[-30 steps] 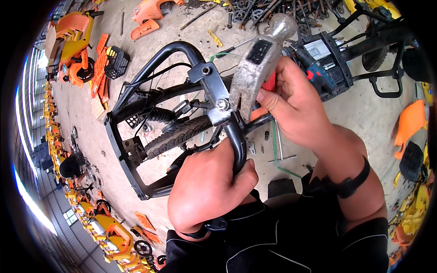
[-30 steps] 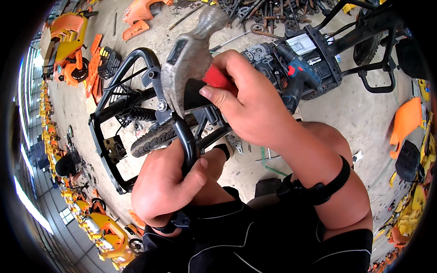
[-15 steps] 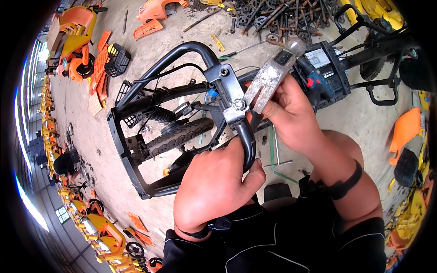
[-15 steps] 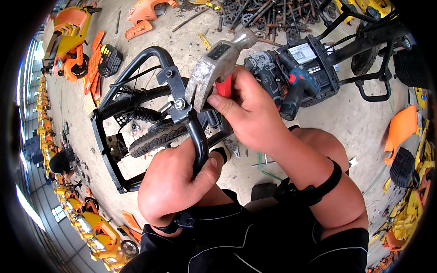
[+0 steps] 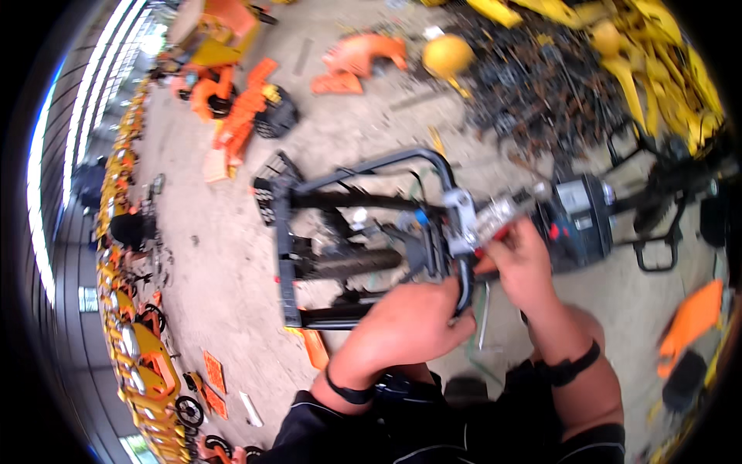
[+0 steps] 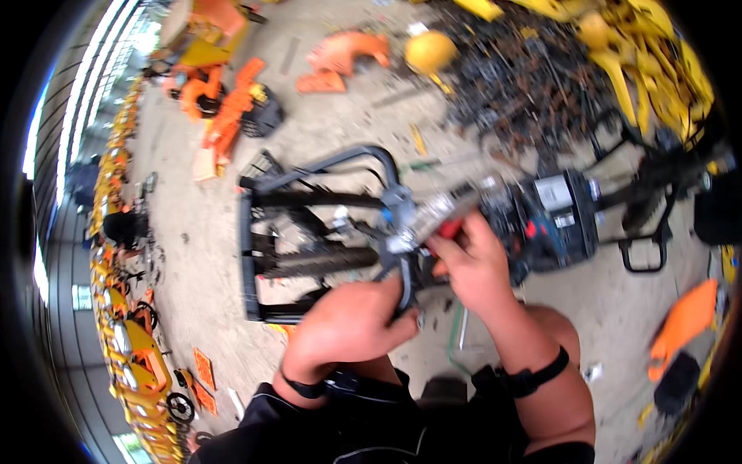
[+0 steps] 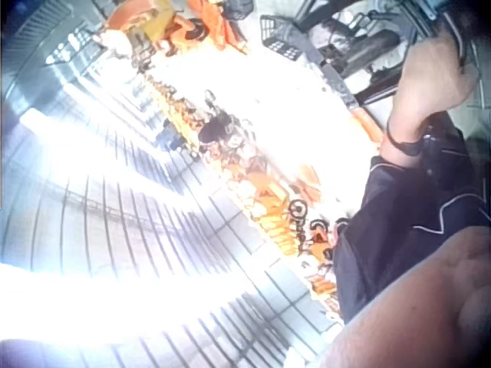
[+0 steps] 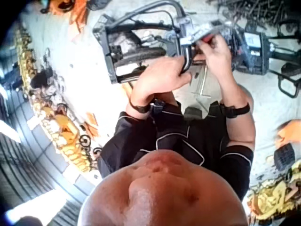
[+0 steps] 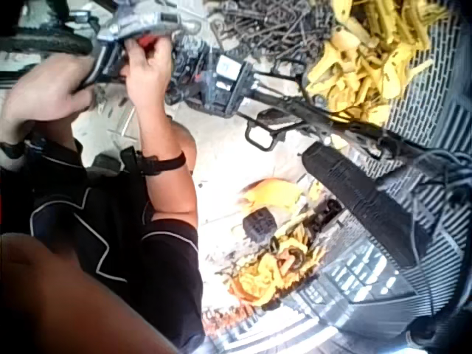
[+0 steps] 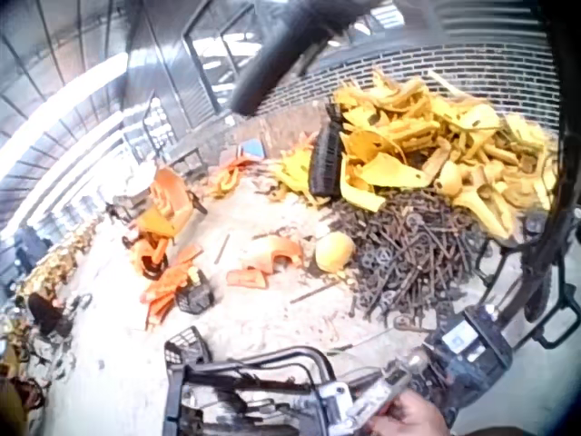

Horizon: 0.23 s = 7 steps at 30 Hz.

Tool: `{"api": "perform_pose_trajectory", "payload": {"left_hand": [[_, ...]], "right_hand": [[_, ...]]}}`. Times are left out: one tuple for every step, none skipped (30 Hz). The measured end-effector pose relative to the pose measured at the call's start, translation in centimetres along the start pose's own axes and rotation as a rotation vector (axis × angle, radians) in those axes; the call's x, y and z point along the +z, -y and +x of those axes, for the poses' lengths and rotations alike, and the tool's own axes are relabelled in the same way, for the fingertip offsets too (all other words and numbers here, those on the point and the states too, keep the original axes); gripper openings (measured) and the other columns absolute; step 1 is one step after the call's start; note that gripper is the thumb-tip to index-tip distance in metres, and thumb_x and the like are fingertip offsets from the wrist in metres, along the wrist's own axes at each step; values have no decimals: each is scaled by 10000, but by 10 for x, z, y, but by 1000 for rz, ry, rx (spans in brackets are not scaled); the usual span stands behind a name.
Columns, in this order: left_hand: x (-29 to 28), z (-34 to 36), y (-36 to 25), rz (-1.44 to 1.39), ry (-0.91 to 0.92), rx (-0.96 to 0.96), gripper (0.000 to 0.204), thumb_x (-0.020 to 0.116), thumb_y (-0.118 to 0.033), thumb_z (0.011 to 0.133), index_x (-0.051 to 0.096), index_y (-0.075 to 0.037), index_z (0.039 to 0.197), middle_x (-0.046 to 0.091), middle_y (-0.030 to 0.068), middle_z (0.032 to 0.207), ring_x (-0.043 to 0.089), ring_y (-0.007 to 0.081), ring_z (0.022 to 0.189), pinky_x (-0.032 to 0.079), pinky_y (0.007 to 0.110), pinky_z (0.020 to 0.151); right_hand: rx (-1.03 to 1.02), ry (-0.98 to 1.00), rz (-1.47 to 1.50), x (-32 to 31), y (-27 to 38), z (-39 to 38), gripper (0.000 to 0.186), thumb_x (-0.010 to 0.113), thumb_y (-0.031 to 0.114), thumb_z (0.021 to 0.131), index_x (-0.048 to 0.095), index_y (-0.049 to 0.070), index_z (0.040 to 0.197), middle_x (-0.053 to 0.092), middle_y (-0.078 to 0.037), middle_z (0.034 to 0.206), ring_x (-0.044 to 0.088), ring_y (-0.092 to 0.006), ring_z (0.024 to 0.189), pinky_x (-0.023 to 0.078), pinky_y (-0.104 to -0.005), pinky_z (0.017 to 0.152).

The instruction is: The person strikes a metal component on a motorcycle frame with a hammer and adjusts parts by hand.

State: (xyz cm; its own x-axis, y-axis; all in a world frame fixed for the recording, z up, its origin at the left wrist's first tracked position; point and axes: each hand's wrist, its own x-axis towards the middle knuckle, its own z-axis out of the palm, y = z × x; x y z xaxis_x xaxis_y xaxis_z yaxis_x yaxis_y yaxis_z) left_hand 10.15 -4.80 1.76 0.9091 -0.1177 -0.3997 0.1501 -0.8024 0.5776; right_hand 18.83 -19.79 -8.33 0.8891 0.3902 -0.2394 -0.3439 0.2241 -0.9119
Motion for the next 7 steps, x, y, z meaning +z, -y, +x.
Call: {"api": "perform_pose_trajectory", "payload": {"left_hand": [[-6,-3,-2,-12,13,-14,356,625,-321,849,560,28,874,624,267,729,613,475,710,489,543,635],[-6,0,-2,-35,31,-28,358,623,-320,840,575,34,863,627,270,733,620,472,716,495,538,646],[-9,-2,-3,-64,52,-55,360,621,-318,832,591,40,851,630,273,738,627,468,722,502,534,656],[-7,-3,2,-32,14,-64,372,617,-329,823,619,40,870,642,271,753,639,459,742,513,526,683],[-2,-8,8,-12,-20,-84,388,613,-339,814,648,41,888,654,269,768,651,450,763,525,519,710],[1,-4,4,13,-43,-69,409,609,-349,806,676,41,907,666,268,784,663,441,783,536,511,736],[2,-4,-3,47,-72,-80,414,613,-360,796,684,40,877,670,266,790,666,438,785,540,504,743]], "right_hand": [[13,24,-20,2,4,-1,170,633,-10,900,547,46,1036,571,-28,897,586,-105,758,494,-224,494],[50,23,-37,0,5,0,181,626,-22,903,550,40,1054,580,-27,914,594,-114,796,513,-242,576],[-108,51,-45,-2,-10,4,208,622,-29,906,553,31,1092,605,-31,947,603,-126,814,518,-273,688],[-127,64,-21,5,-12,4,208,623,-32,905,557,25,1094,620,-33,959,607,-127,821,509,-280,730],[-132,81,0,12,-14,1,208,624,-35,905,560,19,1096,636,-35,972,611,-128,827,501,-288,772],[-163,72,-73,4,-16,4,226,609,-50,908,553,13,1117,636,-51,981,617,-139,854,507,-293,779],[-193,65,-142,-1,-17,6,243,595,-65,912,545,8,1139,637,-67,991,623,-150,880,512,-299,785]]}}
